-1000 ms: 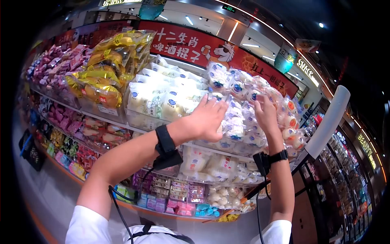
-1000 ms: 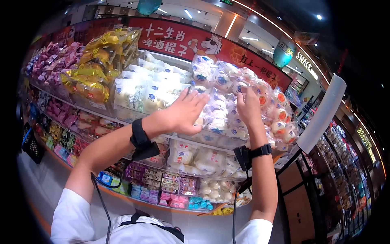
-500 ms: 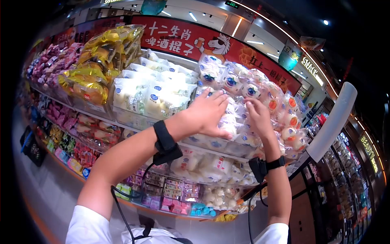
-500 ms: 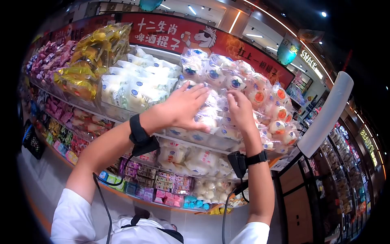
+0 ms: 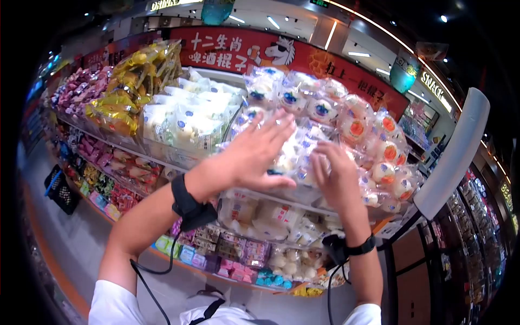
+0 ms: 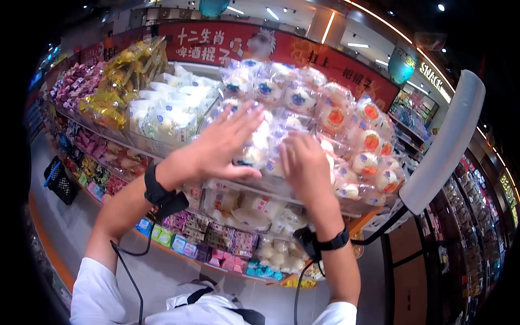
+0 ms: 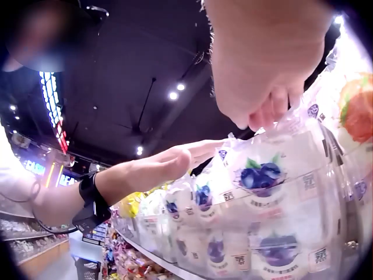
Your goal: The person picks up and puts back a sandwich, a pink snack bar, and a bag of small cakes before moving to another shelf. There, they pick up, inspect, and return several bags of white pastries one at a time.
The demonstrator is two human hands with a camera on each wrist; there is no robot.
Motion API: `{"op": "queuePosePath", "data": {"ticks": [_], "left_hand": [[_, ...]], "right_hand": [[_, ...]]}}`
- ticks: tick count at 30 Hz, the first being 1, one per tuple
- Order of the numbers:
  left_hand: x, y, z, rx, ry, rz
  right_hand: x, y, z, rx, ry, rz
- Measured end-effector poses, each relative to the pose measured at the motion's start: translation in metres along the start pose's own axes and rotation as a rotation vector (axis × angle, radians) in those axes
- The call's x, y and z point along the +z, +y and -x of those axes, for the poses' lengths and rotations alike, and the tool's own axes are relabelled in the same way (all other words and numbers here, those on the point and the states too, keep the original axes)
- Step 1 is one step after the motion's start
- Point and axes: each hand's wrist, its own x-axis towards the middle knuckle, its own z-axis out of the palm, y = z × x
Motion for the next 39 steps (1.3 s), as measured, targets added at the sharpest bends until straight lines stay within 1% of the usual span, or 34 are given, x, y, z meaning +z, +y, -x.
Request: {"op": "queuePosePath", "data": {"ticks": [2,5,8,9,12,13,16,17,20,21,24,25,27,28,31,34,39], "left_hand": [[0.004,0.018,-0.003,0.005,0.033,0.096],[0.011,0.035,-0.006,0.049,0.021,0.081],[0.009,0.042,-0.010,0.025,0.039,-0.020],[0.011,0.042,-0.011,0.009,0.067,-0.044],[0.013,0.042,-0.014,-0.022,0.045,-0.086],[0.016,0.042,-0.014,-0.029,0.080,-0.053],[0.025,0.043,-0.011,-0.013,0.136,-0.061],[0.026,0.044,-0.012,-0.012,0.138,-0.065],[0.023,0.043,-0.014,-0.011,0.097,-0.100],[0.023,0.043,-0.014,-0.020,0.070,-0.112],[0.024,0.048,-0.014,-0.039,0.081,-0.162],[0.025,0.052,-0.013,-0.042,0.141,-0.134],[0.025,0.055,-0.009,0.016,0.215,-0.081],[0.024,0.055,-0.008,0.051,0.251,-0.056],[0.028,0.050,-0.006,0.081,0.304,-0.035],[0.028,0.051,-0.015,0.061,0.363,-0.004],[0.029,0.053,-0.011,0.040,0.354,-0.018]], "right_hand": [[-0.001,-0.013,0.012,0.042,0.018,0.141],[-0.011,-0.010,0.029,0.124,0.034,0.167],[-0.020,-0.004,0.036,0.066,0.008,0.244],[-0.020,-0.001,0.037,0.052,0.014,0.229],[-0.023,0.005,0.038,0.088,0.007,0.160],[-0.024,0.006,0.040,0.074,0.022,0.147],[-0.030,0.003,0.044,0.051,-0.019,0.172],[-0.033,0.001,0.042,0.084,-0.065,0.162],[-0.036,-0.002,0.036,0.096,-0.175,0.191],[-0.035,-0.002,0.036,0.127,-0.216,0.167],[-0.036,0.000,0.044,0.021,-0.121,0.209],[-0.036,0.001,0.047,0.010,-0.110,0.253],[-0.039,0.003,0.053,-0.009,-0.084,0.343],[-0.041,0.002,0.053,-0.008,-0.068,0.336],[-0.045,0.005,0.052,0.008,-0.034,0.326],[-0.037,0.016,0.053,0.023,-0.038,0.346],[-0.028,0.007,0.056,0.078,-0.012,0.382]]}}
